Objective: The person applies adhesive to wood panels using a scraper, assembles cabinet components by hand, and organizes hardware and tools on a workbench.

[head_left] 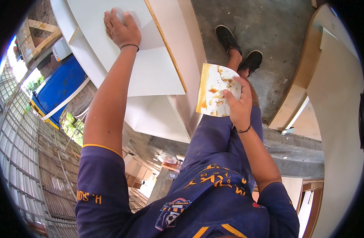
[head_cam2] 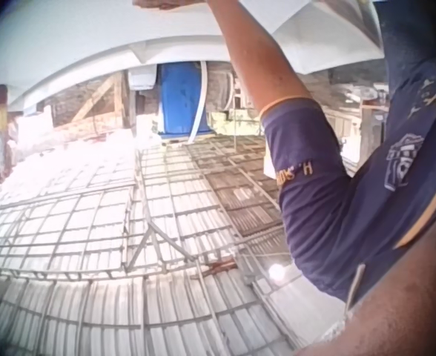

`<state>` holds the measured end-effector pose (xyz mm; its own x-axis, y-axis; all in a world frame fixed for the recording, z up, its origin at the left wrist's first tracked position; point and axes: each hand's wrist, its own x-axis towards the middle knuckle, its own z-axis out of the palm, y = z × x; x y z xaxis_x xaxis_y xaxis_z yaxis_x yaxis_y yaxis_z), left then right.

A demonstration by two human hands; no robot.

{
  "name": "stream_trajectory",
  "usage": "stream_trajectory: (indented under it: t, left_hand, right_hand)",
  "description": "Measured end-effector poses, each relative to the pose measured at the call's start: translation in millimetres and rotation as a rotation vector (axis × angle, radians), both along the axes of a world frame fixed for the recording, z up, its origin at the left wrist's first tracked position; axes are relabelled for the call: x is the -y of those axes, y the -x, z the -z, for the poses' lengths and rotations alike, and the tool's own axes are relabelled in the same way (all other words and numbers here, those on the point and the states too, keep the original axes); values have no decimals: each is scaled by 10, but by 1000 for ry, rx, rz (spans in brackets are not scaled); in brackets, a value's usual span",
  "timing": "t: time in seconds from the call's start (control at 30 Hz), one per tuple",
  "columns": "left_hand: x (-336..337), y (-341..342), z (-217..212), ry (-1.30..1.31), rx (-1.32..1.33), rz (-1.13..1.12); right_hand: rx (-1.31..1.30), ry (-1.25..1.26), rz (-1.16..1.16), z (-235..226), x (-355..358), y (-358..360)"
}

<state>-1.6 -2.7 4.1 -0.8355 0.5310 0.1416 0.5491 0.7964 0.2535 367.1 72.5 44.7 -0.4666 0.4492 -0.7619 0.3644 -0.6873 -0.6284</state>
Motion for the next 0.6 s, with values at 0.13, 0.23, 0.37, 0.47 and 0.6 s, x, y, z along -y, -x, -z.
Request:
stream_trajectory:
  t: [0.13, 0.23, 0.37, 0.47, 0.6]
  left_hand:
    - [-9, 0, -10, -7, 2, 0]
    - [-22, -12, 2, 6, 7, -7]
    - [-28, -3, -13, 13, 7, 1]
    - [9, 17, 6, 9, -9, 24]
    - [-8, -8, -12, 14, 4, 0]
  right_hand:
    - [-191, 291, 30, 109, -62, -127]
    - [-322, 376, 170, -39, -185, -50]
    - [-132, 50, -47, 181, -246, -163]
    - [-293, 167, -15, 327, -415, -278]
    - [-249, 50, -116, 377, -564, -214]
